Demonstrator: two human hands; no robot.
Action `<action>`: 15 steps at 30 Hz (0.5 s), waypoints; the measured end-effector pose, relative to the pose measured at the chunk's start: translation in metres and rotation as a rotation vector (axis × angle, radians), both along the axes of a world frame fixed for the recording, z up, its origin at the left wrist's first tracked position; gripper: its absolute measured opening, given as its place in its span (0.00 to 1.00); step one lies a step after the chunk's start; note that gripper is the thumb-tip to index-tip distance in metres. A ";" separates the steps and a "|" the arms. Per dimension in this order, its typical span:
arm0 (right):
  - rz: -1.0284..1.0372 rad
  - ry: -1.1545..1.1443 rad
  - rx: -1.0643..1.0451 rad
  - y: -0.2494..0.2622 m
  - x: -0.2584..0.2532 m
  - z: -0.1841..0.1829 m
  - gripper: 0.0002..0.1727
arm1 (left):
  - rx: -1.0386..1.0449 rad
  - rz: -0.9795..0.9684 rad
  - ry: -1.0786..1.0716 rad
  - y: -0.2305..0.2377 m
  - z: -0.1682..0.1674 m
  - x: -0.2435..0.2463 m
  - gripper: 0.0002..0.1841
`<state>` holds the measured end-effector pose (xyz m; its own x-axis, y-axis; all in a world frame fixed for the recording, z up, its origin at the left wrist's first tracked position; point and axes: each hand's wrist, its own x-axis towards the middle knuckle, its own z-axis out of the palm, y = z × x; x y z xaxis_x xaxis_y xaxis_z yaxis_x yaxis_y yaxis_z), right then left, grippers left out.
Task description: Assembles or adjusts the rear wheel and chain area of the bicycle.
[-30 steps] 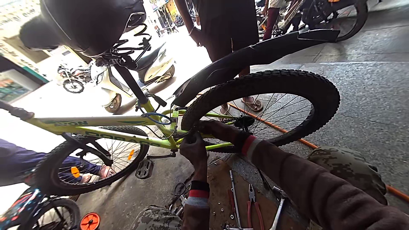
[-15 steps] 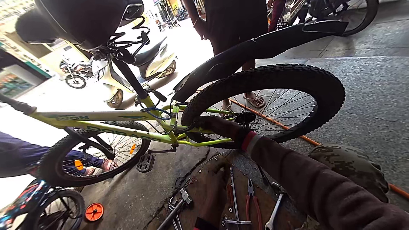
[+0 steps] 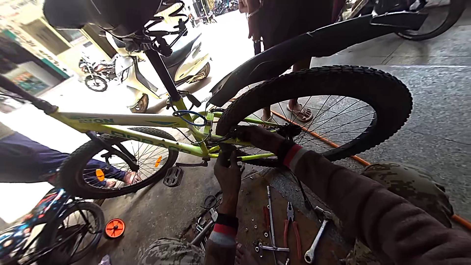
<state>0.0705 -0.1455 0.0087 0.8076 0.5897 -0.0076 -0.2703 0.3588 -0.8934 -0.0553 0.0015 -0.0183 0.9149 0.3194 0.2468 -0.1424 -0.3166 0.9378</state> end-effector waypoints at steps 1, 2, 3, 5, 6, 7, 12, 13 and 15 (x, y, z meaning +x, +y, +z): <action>0.000 0.010 0.005 0.001 0.001 -0.001 0.15 | 0.068 0.035 -0.060 0.002 0.000 0.008 0.14; 0.000 0.017 0.002 0.001 0.002 -0.002 0.16 | 0.102 0.066 -0.102 0.003 0.000 0.015 0.13; 0.004 0.016 0.001 0.002 0.002 -0.002 0.16 | 0.114 0.080 -0.130 0.003 0.001 0.020 0.13; 0.006 0.006 -0.010 0.001 0.004 -0.002 0.17 | 0.103 0.098 -0.167 0.001 0.004 0.029 0.12; 0.009 -0.005 -0.018 0.000 0.003 -0.002 0.17 | 0.094 0.113 -0.178 -0.001 0.006 0.032 0.11; 0.008 -0.015 -0.031 -0.001 0.001 0.000 0.17 | 0.080 0.128 -0.180 -0.002 0.007 0.033 0.11; 0.028 -0.018 -0.026 -0.002 -0.002 0.003 0.16 | 0.026 0.104 -0.172 -0.002 0.007 0.031 0.10; 0.038 -0.032 -0.020 -0.002 -0.002 0.002 0.15 | -0.016 0.081 -0.188 -0.001 0.005 0.033 0.09; 0.051 -0.060 -0.031 -0.004 -0.001 0.002 0.15 | -0.088 0.037 -0.238 0.002 0.003 0.042 0.07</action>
<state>0.0697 -0.1490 0.0104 0.7760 0.6303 0.0209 -0.2331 0.3175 -0.9192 -0.0131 0.0033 -0.0149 0.8216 0.3813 0.4237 -0.3522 -0.2447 0.9034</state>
